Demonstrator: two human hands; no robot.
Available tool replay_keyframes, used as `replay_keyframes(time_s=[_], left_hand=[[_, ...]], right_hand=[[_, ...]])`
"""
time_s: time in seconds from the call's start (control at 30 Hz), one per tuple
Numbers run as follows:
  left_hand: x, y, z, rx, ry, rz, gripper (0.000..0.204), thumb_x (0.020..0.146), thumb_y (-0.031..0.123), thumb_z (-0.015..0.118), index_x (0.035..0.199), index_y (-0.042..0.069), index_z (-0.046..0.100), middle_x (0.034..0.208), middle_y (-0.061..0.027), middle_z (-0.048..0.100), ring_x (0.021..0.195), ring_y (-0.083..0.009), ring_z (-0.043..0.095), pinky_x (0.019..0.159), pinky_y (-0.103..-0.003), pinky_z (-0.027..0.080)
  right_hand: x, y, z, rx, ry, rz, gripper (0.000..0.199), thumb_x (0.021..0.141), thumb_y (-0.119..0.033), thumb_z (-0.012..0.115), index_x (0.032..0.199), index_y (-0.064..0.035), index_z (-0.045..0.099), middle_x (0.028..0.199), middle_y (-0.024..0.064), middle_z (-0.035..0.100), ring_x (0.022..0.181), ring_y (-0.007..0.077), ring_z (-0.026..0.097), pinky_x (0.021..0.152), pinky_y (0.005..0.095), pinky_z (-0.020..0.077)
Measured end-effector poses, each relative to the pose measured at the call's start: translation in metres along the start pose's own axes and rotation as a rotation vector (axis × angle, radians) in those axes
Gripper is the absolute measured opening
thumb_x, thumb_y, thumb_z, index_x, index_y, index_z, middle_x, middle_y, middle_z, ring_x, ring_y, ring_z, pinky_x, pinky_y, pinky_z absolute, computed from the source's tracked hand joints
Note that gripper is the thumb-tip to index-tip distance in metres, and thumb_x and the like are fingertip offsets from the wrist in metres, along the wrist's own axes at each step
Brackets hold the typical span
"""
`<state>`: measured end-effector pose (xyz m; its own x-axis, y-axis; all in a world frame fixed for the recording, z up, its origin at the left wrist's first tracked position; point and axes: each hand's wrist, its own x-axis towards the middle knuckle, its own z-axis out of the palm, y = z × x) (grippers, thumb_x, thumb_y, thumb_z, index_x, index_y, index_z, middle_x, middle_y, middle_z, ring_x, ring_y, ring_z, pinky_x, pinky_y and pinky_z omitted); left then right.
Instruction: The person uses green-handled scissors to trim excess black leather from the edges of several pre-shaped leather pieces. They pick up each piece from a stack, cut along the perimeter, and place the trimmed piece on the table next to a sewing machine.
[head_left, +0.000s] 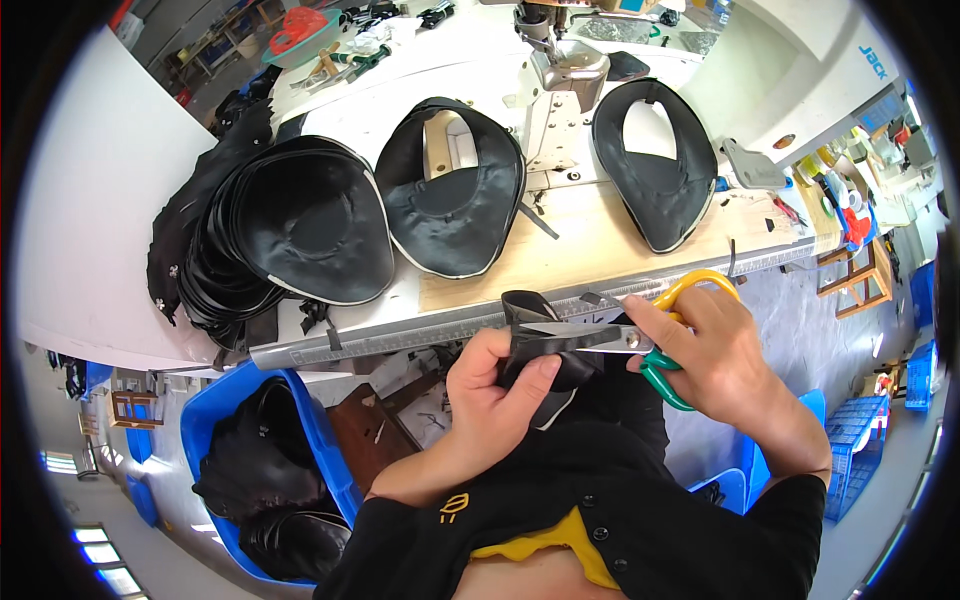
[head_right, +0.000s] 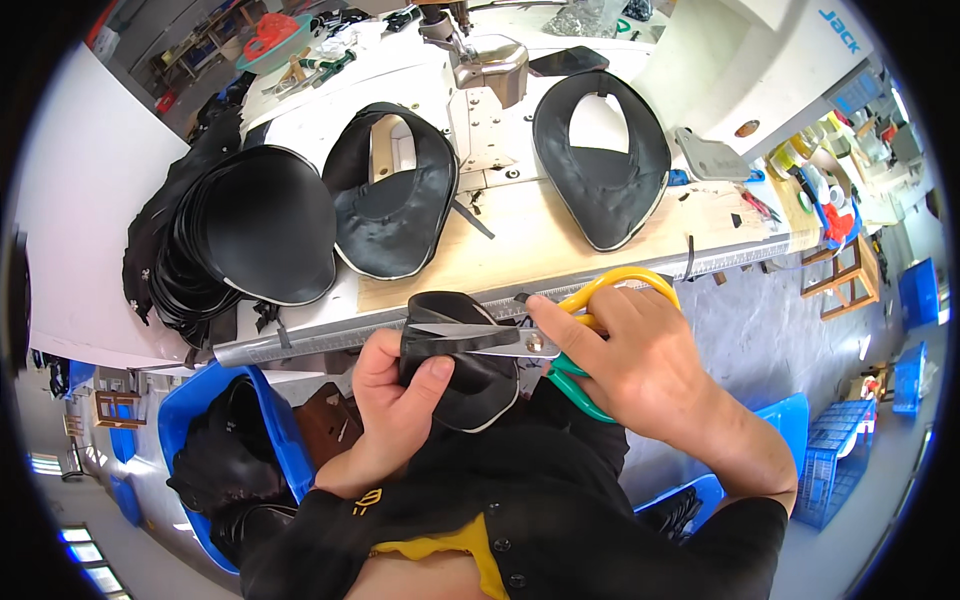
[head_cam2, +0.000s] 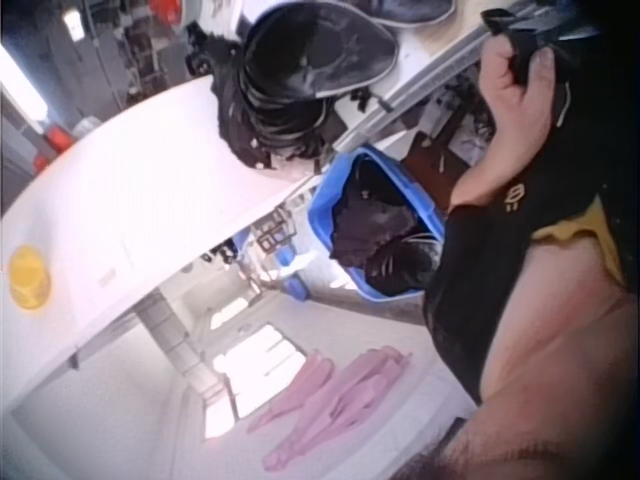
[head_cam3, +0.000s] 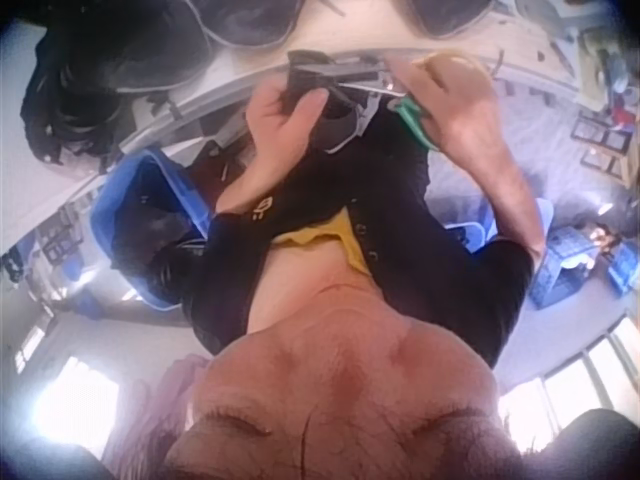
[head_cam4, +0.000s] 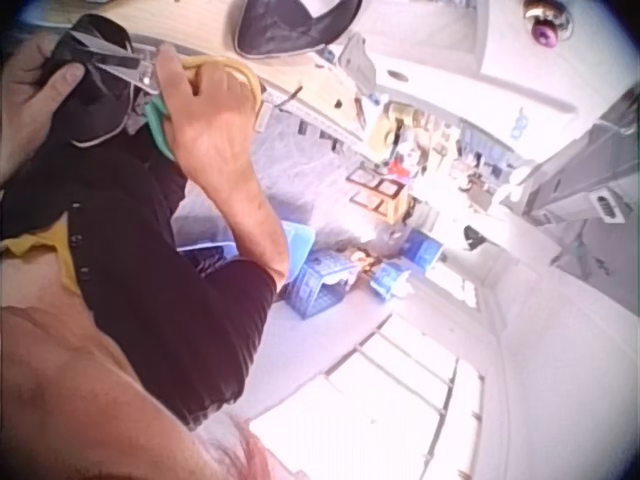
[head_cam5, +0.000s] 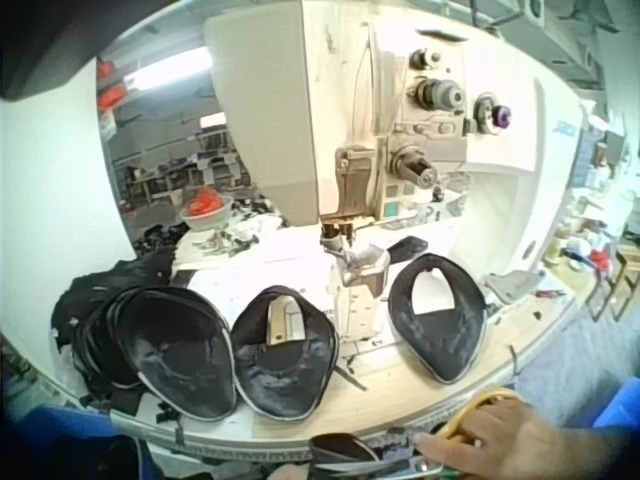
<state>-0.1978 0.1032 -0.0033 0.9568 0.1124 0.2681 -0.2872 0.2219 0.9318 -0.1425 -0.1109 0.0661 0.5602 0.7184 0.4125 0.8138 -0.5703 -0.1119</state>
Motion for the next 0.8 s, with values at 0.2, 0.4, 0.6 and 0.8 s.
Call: replay_keyframes(time_s=[0.2,0.4,0.6,0.8], left_hand=[[0.005,-0.001,-0.001,-0.039,0.004,-0.027,0.009,0.083,-0.001,0.063,0.089,0.001,0.056,0.086,-0.001,0.061,0.077,-0.004,0.052,0.07,-0.02,0.044],[0.003,-0.014,-0.005,-0.065,-0.017,-0.028,0.009,0.084,-0.001,0.062,0.092,0.0,0.057,0.086,-0.0024,0.062,0.078,-0.0049,0.054,0.072,-0.02,0.045],[0.008,-0.011,-0.005,-0.132,-0.031,-0.076,0.009,0.084,-0.002,0.06,0.093,-0.001,0.057,0.087,-0.0035,0.063,0.079,-0.0055,0.056,0.071,-0.021,0.046],[0.006,-0.012,0.005,-0.002,-0.075,-0.056,0.007,0.085,-0.001,0.061,0.09,-0.001,0.057,0.086,-0.004,0.062,0.077,-0.0061,0.056,0.071,-0.022,0.047]], right_hand=[[-0.007,0.005,0.011,0.359,-0.161,0.132,0.053,0.065,-0.015,0.075,0.114,-0.0067,0.058,0.068,0.0077,0.051,0.064,0.0239,0.055,0.055,0.0331,0.0432],[-0.009,0.004,0.008,0.949,-0.489,0.493,0.062,0.067,-0.026,0.079,0.12,-0.0075,0.055,0.073,0.0085,0.054,0.065,0.025,0.055,0.058,0.0328,0.0431],[-0.017,0.006,0.01,0.199,-0.053,0.097,0.064,0.06,-0.021,0.079,0.118,-0.0072,0.055,0.077,0.0071,0.054,0.069,0.0245,0.053,0.06,0.0362,0.042],[-0.01,-0.003,0.009,0.098,-0.039,0.063,0.064,0.058,-0.019,0.078,0.116,-0.0029,0.055,0.07,0.0052,0.05,0.065,0.0235,0.053,0.057,0.0354,0.0423]])
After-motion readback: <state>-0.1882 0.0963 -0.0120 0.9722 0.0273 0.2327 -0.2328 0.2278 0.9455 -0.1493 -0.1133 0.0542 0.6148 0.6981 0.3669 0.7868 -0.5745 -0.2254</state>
